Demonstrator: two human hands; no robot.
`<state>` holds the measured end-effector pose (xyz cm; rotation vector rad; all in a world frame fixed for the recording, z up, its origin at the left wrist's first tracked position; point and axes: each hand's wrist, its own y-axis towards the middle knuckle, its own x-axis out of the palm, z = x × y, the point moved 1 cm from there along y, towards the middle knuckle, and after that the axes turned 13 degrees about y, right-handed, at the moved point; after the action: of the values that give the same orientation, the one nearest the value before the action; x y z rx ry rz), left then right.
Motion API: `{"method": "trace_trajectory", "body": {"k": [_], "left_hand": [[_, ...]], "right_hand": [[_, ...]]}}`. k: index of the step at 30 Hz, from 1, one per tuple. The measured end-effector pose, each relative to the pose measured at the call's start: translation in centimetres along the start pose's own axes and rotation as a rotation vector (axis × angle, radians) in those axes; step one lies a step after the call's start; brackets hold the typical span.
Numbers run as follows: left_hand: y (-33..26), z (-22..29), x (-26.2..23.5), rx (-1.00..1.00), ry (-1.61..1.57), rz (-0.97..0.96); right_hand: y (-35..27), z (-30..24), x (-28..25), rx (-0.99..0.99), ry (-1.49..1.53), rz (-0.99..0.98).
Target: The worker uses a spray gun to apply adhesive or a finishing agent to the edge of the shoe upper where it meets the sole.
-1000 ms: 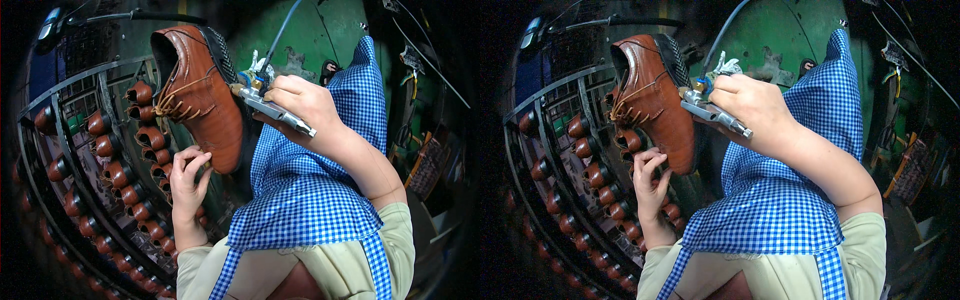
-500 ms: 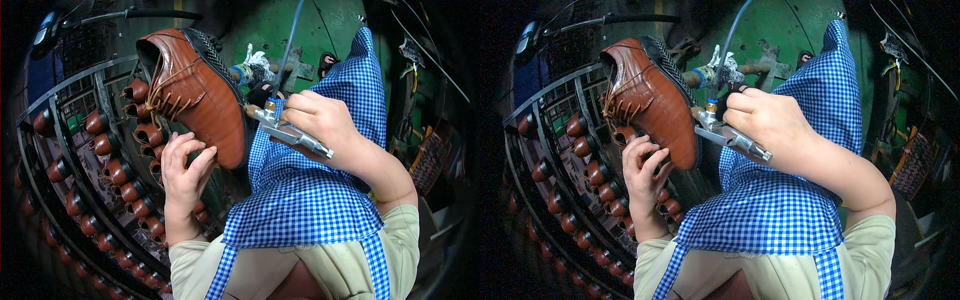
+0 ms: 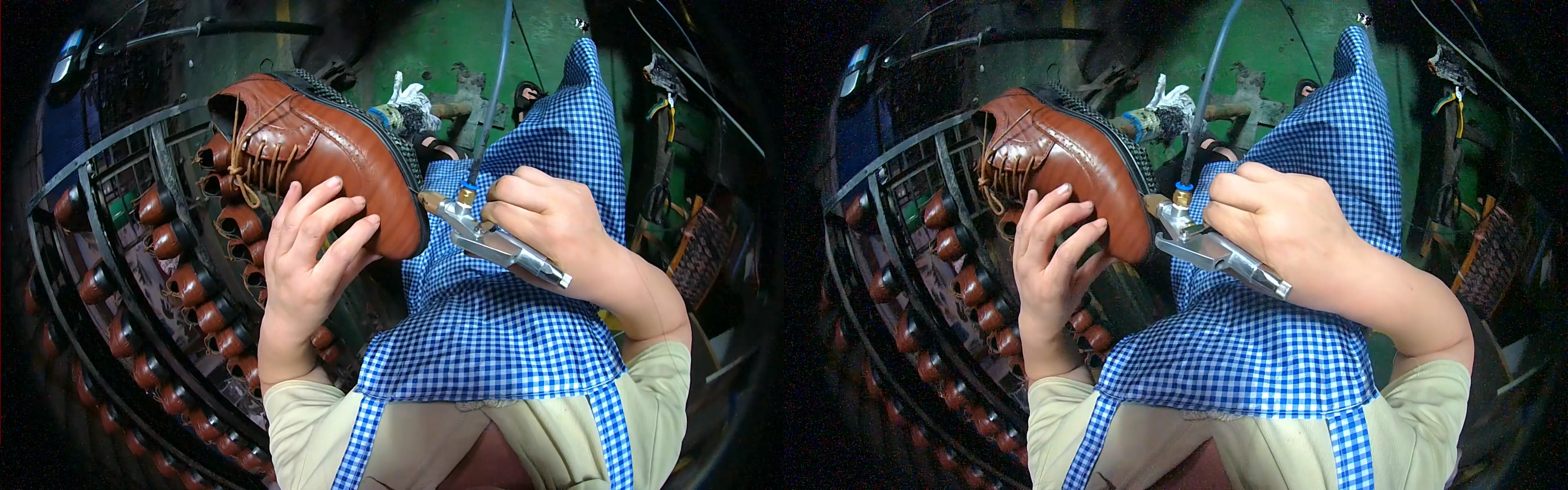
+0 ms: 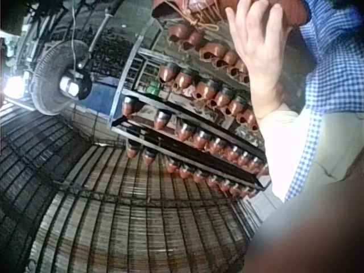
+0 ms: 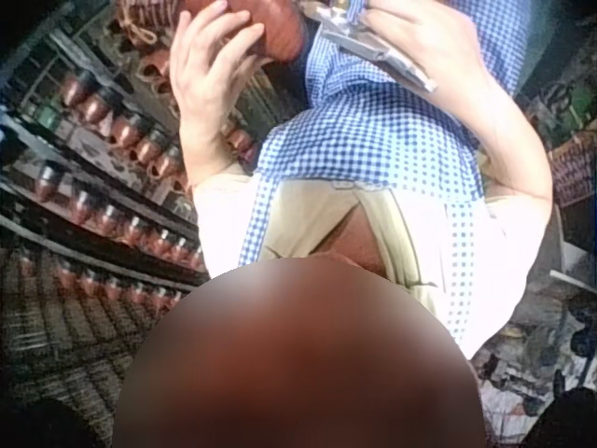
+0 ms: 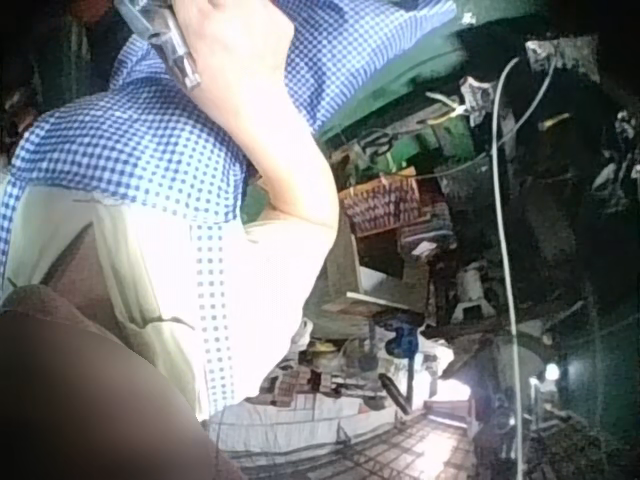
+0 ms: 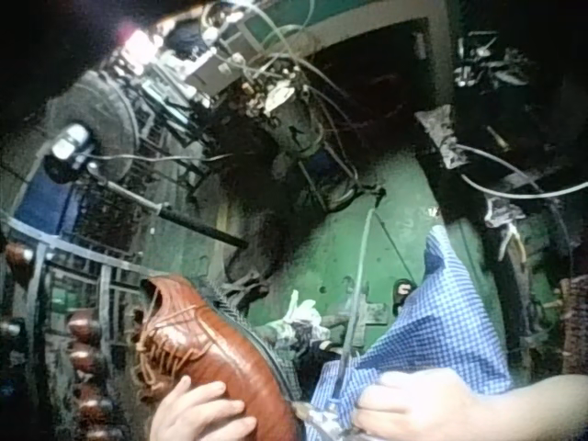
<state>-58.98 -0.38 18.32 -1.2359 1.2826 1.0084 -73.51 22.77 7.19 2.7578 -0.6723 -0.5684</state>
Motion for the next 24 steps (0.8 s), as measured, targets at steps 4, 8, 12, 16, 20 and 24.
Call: {"method": "trace_trajectory", "body": {"k": [4,8,12,16,20,24], "left_hand": [[1.4,-0.1,0.1,0.031,-0.061,-0.011],[2.8,-0.3,0.3,0.059,-0.098,-0.007],[3.8,-0.5,0.5,0.061,-0.123,0.034],[4.7,-0.5,0.6,0.04,-0.101,0.058],[5.6,-0.3,0.7,-0.001,-0.082,0.082],[6.8,-0.1,1.0,-0.07,-0.073,0.105]], "right_hand": [[-0.5,-0.2,-0.6,0.003,-0.01,-0.003],[-0.8,-0.5,-1.2,0.001,-0.035,0.032],[-1.0,-0.9,-2.1,0.039,-0.052,0.022],[-1.1,-1.2,-2.6,0.067,-0.09,0.035],[-1.0,-0.9,-2.8,0.052,-0.131,0.1],[-0.5,-0.3,-2.7,0.006,-0.17,0.195]]}}
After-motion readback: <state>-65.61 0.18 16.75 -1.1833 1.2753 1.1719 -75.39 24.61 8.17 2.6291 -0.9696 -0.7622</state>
